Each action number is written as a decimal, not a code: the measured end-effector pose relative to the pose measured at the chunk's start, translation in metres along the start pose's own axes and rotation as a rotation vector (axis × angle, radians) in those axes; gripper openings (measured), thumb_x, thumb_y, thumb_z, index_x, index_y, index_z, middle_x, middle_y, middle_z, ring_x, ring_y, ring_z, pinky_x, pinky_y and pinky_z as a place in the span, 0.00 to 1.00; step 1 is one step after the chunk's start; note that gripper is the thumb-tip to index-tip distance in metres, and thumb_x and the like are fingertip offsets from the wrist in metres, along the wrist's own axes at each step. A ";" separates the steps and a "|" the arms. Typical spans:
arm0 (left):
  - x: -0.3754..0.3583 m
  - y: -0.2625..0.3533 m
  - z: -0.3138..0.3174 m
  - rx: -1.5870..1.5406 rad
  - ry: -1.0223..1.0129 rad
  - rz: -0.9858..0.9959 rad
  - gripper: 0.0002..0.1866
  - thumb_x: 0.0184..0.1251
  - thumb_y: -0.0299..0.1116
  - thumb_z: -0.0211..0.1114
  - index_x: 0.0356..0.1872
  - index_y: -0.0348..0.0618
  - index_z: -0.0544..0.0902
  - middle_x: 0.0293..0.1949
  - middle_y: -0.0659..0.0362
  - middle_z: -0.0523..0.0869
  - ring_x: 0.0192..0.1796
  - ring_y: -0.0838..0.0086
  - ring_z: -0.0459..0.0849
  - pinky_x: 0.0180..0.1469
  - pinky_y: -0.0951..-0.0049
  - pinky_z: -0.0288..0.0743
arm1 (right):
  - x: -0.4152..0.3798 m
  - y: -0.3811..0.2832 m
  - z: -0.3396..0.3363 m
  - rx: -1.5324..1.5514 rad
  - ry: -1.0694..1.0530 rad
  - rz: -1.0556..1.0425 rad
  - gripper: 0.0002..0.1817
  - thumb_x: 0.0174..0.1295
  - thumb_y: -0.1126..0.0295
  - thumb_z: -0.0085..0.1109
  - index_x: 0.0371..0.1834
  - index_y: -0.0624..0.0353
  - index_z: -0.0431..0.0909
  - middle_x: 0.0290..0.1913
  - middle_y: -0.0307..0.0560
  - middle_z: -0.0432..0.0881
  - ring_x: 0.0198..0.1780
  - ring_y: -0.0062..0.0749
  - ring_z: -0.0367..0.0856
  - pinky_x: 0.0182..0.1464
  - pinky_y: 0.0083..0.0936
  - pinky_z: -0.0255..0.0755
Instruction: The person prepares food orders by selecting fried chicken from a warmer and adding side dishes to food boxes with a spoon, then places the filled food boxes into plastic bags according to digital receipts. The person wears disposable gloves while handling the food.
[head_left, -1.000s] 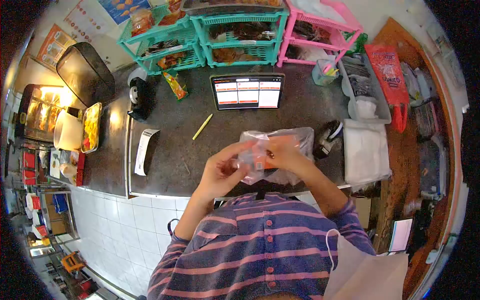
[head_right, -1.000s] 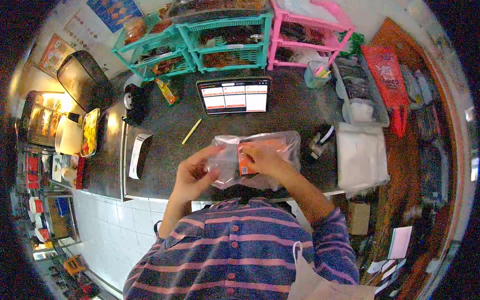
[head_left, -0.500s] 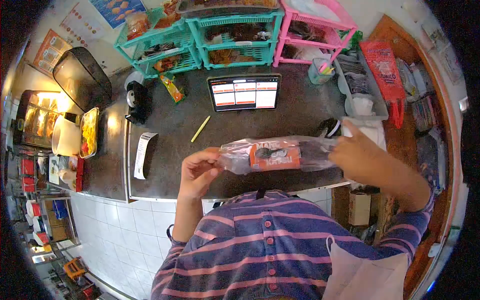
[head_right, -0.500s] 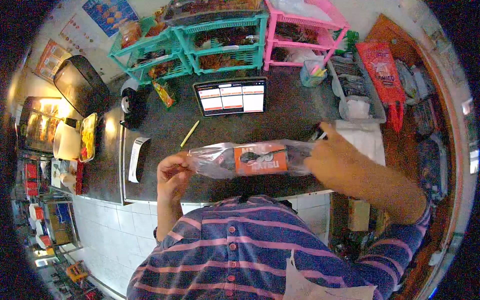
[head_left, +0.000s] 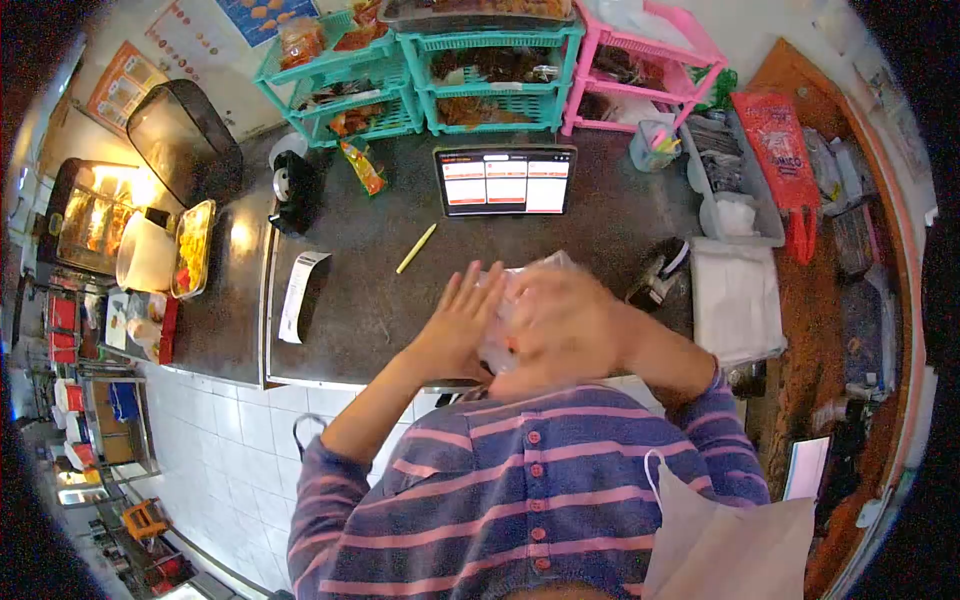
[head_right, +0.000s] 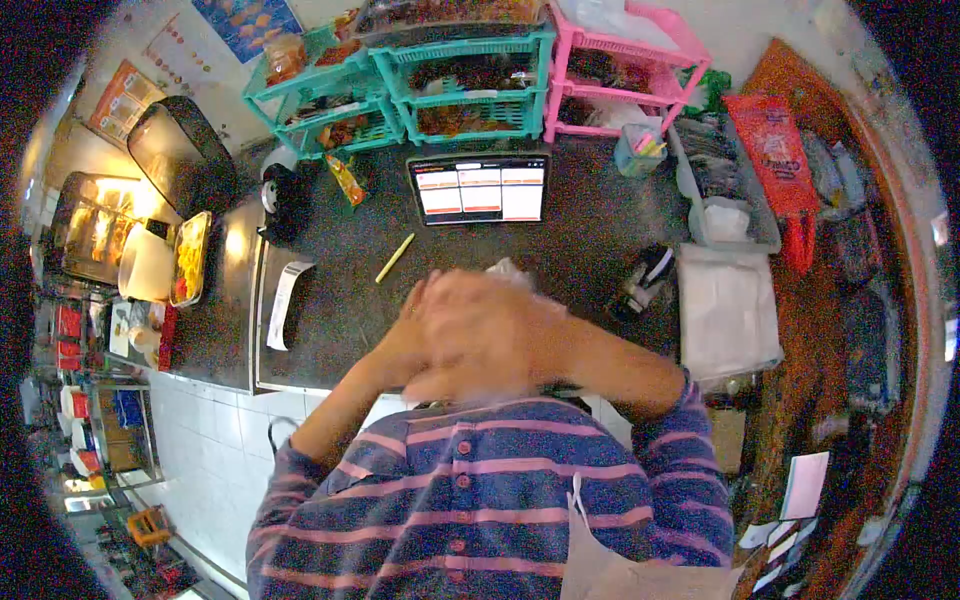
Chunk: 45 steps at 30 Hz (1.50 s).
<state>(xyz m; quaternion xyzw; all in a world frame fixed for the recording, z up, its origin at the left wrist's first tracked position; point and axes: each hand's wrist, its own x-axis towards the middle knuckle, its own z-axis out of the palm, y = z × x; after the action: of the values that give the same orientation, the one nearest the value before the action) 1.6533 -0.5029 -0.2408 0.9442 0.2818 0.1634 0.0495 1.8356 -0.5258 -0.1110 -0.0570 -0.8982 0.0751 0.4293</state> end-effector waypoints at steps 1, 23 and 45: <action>0.008 0.007 0.009 0.086 0.035 0.071 0.33 0.49 0.46 0.62 0.55 0.41 0.65 0.56 0.48 0.69 0.60 0.60 0.66 0.60 0.59 0.58 | 0.016 -0.011 0.006 0.001 -0.033 -0.100 0.15 0.43 0.61 0.60 0.36 0.49 0.76 0.24 0.34 0.70 0.30 0.29 0.73 0.43 0.37 0.68; 0.017 0.046 0.077 -0.585 -0.465 0.340 0.13 0.51 0.38 0.56 0.35 0.43 0.79 0.34 0.50 0.79 0.35 0.64 0.79 0.38 0.60 0.74 | -0.124 0.143 0.114 1.045 -0.850 0.872 0.31 0.55 0.64 0.56 0.62 0.55 0.57 0.49 0.46 0.75 0.49 0.30 0.73 0.52 0.28 0.66; -0.006 -0.028 0.181 -1.346 0.763 -1.024 0.14 0.61 0.44 0.54 0.31 0.42 0.72 0.28 0.56 0.78 0.28 0.71 0.77 0.35 0.68 0.76 | -0.258 0.107 -0.016 0.533 -0.298 1.372 0.10 0.54 0.66 0.56 0.36 0.58 0.77 0.36 0.44 0.79 0.39 0.28 0.77 0.41 0.25 0.71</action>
<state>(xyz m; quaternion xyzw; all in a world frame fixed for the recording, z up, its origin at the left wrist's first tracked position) 1.6945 -0.4829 -0.4183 0.3594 0.5073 0.5504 0.5573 2.0134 -0.4624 -0.3172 -0.4872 -0.6611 0.5479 0.1594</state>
